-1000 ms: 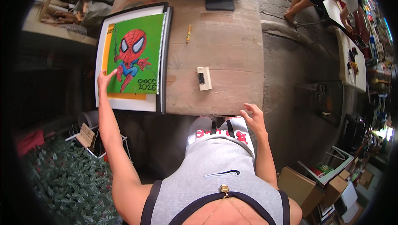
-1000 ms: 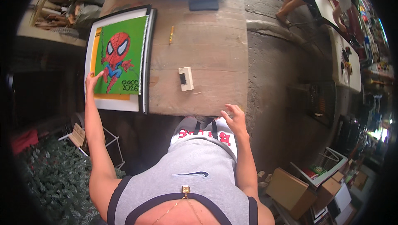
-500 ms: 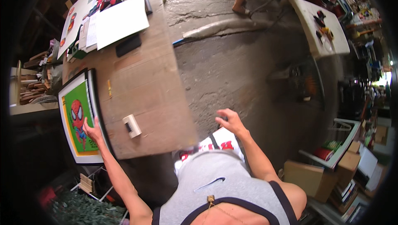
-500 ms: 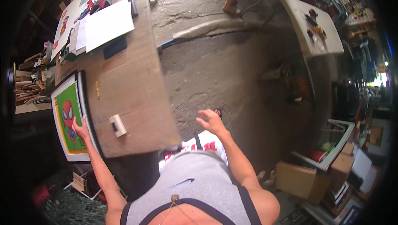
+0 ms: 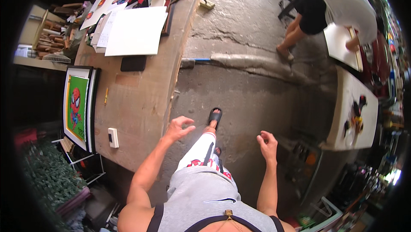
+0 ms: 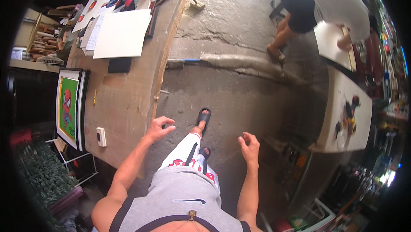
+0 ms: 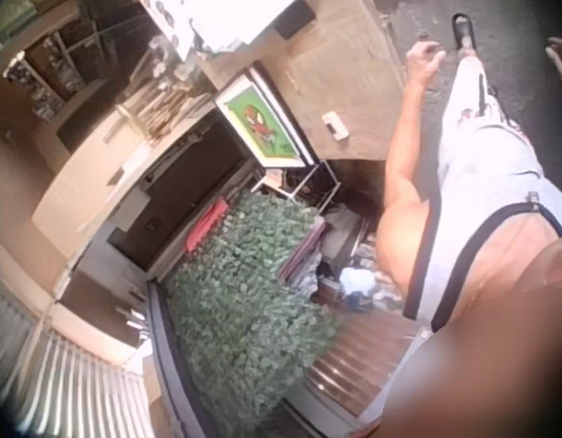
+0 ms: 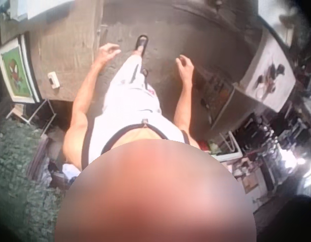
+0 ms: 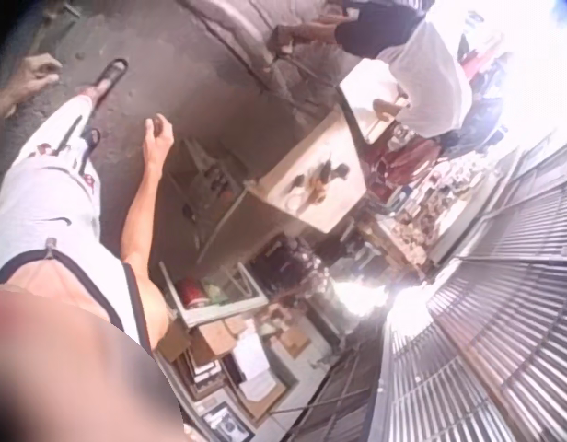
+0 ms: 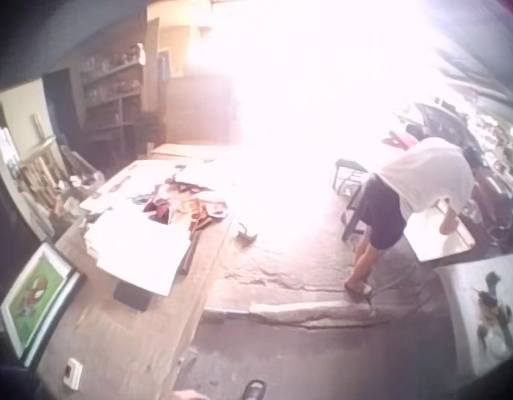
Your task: The person attaches a metal hanging wire to the back of a wooden picture frame using small metal fasteners. They thread the wire through the fasteners and secure it on both sides of the frame. The person then picks up the completed frame and walks through the workshop.
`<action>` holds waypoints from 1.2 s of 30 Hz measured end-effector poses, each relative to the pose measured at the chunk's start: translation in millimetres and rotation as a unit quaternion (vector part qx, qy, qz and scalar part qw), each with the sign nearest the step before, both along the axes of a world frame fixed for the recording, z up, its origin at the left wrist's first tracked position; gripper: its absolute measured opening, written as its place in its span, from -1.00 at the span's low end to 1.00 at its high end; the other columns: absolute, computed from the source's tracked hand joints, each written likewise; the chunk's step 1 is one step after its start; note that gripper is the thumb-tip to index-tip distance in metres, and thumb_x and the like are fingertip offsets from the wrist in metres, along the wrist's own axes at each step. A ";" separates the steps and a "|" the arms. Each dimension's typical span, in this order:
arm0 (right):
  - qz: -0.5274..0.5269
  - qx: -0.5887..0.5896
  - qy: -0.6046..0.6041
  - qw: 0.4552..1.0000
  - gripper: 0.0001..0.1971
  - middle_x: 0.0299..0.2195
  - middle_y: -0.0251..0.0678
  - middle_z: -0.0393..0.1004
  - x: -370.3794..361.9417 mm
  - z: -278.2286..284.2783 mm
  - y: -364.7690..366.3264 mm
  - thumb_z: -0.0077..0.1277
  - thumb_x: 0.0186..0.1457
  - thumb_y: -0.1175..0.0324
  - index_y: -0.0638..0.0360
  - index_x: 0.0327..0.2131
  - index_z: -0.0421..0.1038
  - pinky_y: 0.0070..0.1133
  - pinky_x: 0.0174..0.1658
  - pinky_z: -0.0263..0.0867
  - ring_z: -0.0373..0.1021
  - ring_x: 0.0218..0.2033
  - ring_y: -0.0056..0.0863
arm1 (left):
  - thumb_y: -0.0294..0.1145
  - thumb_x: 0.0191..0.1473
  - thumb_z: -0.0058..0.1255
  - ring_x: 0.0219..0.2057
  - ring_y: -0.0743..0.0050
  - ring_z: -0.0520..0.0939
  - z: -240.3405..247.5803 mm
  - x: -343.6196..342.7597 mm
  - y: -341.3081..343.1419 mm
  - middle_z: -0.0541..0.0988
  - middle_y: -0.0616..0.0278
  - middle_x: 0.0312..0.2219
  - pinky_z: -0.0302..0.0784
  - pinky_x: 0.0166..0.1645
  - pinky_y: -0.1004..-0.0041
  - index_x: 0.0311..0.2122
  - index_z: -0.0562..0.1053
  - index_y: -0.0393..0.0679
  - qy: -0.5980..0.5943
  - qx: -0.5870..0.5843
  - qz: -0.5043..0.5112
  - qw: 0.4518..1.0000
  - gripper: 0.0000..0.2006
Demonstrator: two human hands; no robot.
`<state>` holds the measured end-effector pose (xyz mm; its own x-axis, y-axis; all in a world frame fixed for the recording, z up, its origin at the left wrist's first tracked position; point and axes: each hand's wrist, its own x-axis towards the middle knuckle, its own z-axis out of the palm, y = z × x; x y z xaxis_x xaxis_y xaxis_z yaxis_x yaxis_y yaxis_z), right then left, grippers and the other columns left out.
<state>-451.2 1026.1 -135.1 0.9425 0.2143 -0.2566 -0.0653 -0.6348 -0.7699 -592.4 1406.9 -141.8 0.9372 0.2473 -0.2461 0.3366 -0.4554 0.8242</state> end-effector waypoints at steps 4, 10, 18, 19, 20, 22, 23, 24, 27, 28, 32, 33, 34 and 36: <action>0.054 0.007 0.046 0.997 -0.64 -0.33 -0.18 0.53 88.3 -39.1 10.6 0.20 -0.06 0.29 0.25 -0.17 0.48 -0.51 -0.18 0.36 0.46 -0.31 -0.42 | -0.24 -0.09 0.23 -0.26 0.37 0.61 -59.1 120.9 -18.3 0.60 0.11 -0.30 0.51 -0.13 0.39 -0.23 0.56 -0.16 0.033 -0.060 0.007 0.998 -0.69; -0.164 0.009 0.343 0.925 -0.73 -0.51 -0.39 0.46 177.1 -102.7 -29.9 0.14 0.03 0.28 0.24 -0.24 0.49 -0.61 -0.50 0.28 0.36 -0.55 -0.61 | -0.07 -0.04 0.15 -0.12 0.09 0.57 -36.2 369.1 5.3 0.55 0.03 -0.18 0.46 -0.01 0.25 -0.04 0.46 -0.12 0.117 0.109 -0.267 0.950 -0.52; -0.309 -0.043 0.497 0.810 -0.77 -0.56 -0.43 0.42 391.5 -165.0 -2.0 0.15 0.02 0.27 0.15 -0.26 0.46 -0.59 -0.65 0.18 0.30 -0.62 -0.62 | -0.01 -0.03 0.11 -0.08 0.10 0.54 -44.4 643.6 96.7 0.55 0.02 -0.16 0.44 0.00 0.24 -0.06 0.47 -0.12 0.098 0.041 -0.128 0.986 -0.52; -0.290 -0.042 0.467 0.834 -0.78 -0.57 -0.43 0.42 451.5 -172.3 24.4 0.13 0.03 0.28 0.16 -0.27 0.46 -0.60 -0.65 0.17 0.30 -0.62 -0.62 | 0.00 -0.03 0.11 -0.07 0.10 0.54 -47.9 672.3 114.1 0.55 0.02 -0.16 0.43 0.00 0.22 -0.06 0.47 -0.11 0.124 0.067 -0.133 0.981 -0.51; -0.268 -0.046 0.444 0.854 -0.78 -0.57 -0.43 0.42 504.4 -173.4 50.9 0.12 0.04 0.28 0.17 -0.27 0.46 -0.61 -0.65 0.17 0.29 -0.63 -0.63 | 0.01 -0.04 0.10 -0.06 0.09 0.53 -48.4 688.2 128.1 0.54 0.03 -0.15 0.42 0.00 0.21 -0.06 0.47 -0.10 0.162 0.088 -0.132 0.974 -0.51; -0.181 0.024 0.390 0.902 -0.79 -0.59 -0.43 0.41 626.9 -171.9 129.7 0.09 0.06 0.30 0.19 -0.26 0.46 -0.63 -0.65 0.15 0.28 -0.64 -0.64 | 0.03 -0.05 0.10 -0.04 0.10 0.51 -37.5 731.1 163.3 0.54 0.03 -0.15 0.41 0.01 0.17 -0.05 0.46 -0.09 0.223 0.105 -0.120 0.962 -0.49; -0.129 0.085 0.365 0.918 -0.79 -0.60 -0.43 0.41 684.6 -162.7 166.8 0.07 0.07 0.30 0.20 -0.26 0.46 -0.65 -0.65 0.14 0.27 -0.65 -0.65 | 0.03 -0.05 0.09 -0.07 0.06 0.52 -28.3 750.1 178.2 0.54 0.02 -0.17 0.41 0.00 0.17 -0.05 0.47 -0.08 0.211 0.092 -0.111 0.967 -0.49; -0.103 0.102 0.349 0.926 -0.77 -0.58 -0.45 0.41 742.3 -153.2 205.8 0.07 0.07 0.25 0.17 -0.25 0.47 -0.65 -0.62 0.15 0.28 -0.62 -0.66 | 0.02 -0.05 0.11 -0.10 0.08 0.54 -19.3 772.5 190.4 0.55 0.02 -0.18 0.43 -0.01 0.19 -0.05 0.47 -0.09 0.199 0.083 -0.091 0.972 -0.49; 0.000 0.154 0.266 0.952 -0.74 -0.54 -0.47 0.43 926.6 -127.6 336.2 0.07 0.08 0.20 0.11 -0.20 0.48 -0.67 -0.56 0.17 0.34 -0.54 -0.68 | -0.06 -0.06 0.14 -0.17 0.11 0.59 -0.9 864.2 235.3 0.57 0.04 -0.23 0.47 -0.07 0.25 -0.10 0.50 -0.10 0.107 0.022 -0.022 0.994 -0.56; 0.025 0.163 0.228 0.960 -0.73 -0.53 -0.47 0.45 981.0 -122.7 376.2 0.06 0.09 0.20 0.12 -0.19 0.47 -0.67 -0.55 0.18 0.35 -0.52 -0.68 | -0.10 -0.05 0.15 -0.19 0.11 0.60 1.6 894.1 250.2 0.59 0.04 -0.26 0.48 -0.09 0.28 -0.13 0.52 -0.10 0.066 -0.002 0.007 0.998 -0.60; 0.096 0.181 0.161 0.965 -0.71 -0.47 -0.47 0.49 1168.4 -132.9 508.6 0.07 0.09 0.20 0.14 -0.16 0.47 -0.68 -0.50 0.20 0.39 -0.46 -0.67 | -0.23 -0.01 0.14 -0.33 0.25 0.62 0.7 1036.2 327.0 0.59 0.13 -0.39 0.51 -0.21 0.37 -0.21 0.53 -0.14 -0.121 0.024 0.209 0.970 -0.72; 0.112 0.181 0.162 0.963 -0.70 -0.46 -0.47 0.49 1208.9 -137.8 531.8 0.07 0.09 0.21 0.14 -0.15 0.46 -0.69 -0.48 0.20 0.39 -0.45 -0.67 | -0.22 -0.01 0.15 -0.34 0.25 0.62 3.8 1073.5 353.6 0.59 0.13 -0.40 0.51 -0.21 0.37 -0.21 0.53 -0.14 -0.147 0.043 0.236 0.960 -0.72; 0.101 0.154 0.176 0.967 -0.71 -0.48 -0.46 0.48 1236.4 -147.0 548.7 0.07 0.09 0.22 0.16 -0.16 0.47 -0.70 -0.51 0.19 0.37 -0.50 -0.68 | -0.22 -0.02 0.15 -0.35 0.25 0.62 7.8 1104.1 381.0 0.58 0.14 -0.41 0.51 -0.22 0.37 -0.22 0.53 -0.14 -0.156 0.058 0.259 0.951 -0.72; 0.176 0.058 0.157 0.970 -0.73 -0.51 -0.45 0.47 1292.0 -158.6 566.1 0.07 0.08 0.23 0.15 -0.18 0.48 -0.69 -0.56 0.17 0.35 -0.55 -0.68 | -0.23 -0.04 0.16 -0.38 0.29 0.62 21.4 1162.7 420.6 0.58 0.16 -0.45 0.51 -0.24 0.38 -0.24 0.53 -0.15 -0.167 0.031 0.307 0.937 -0.73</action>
